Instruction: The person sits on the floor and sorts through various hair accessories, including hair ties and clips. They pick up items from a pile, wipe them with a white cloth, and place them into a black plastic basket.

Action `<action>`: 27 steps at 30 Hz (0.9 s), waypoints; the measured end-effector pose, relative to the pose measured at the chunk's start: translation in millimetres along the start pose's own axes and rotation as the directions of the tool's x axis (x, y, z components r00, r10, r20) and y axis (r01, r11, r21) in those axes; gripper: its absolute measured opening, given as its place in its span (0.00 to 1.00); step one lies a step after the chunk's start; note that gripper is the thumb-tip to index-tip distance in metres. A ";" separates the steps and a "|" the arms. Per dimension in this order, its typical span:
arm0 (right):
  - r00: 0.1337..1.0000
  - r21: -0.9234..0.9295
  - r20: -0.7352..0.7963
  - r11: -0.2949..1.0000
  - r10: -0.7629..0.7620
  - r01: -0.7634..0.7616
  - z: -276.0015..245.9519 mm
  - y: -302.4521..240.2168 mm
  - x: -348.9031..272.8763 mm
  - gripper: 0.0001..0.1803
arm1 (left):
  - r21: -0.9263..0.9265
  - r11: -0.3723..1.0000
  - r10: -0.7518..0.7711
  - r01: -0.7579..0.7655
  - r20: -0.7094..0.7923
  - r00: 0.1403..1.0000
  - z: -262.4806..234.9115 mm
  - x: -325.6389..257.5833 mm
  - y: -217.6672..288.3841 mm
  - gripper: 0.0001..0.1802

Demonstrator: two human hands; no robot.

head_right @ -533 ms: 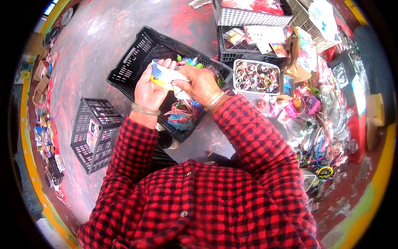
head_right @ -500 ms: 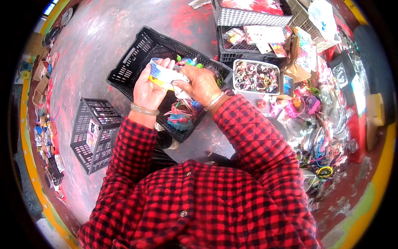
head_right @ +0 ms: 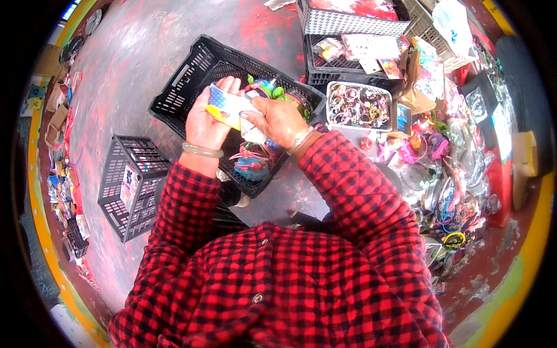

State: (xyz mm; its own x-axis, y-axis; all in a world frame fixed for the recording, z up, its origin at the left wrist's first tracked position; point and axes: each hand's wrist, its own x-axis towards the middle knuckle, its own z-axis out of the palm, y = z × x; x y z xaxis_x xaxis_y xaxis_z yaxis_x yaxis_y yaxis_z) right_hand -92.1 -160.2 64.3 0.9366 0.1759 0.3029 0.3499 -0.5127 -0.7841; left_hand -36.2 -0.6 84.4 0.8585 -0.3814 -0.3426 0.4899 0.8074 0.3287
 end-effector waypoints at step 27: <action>0.946 -0.298 -0.114 0.919 -0.302 0.257 -2.3 -35.2 8.7 0.23 | -0.049 0.997 -0.053 0.062 0.159 0.986 -35.3 9.2 -23.8 0.16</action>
State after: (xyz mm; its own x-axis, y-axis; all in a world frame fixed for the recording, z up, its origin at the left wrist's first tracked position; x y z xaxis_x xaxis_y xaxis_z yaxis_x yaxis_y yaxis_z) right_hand -96.3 -142.6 95.8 0.7787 0.2252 0.5855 0.5576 -0.6761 -0.4815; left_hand -45.3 -7.4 42.4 0.8444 -0.4906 -0.2149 0.5339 0.8034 0.2637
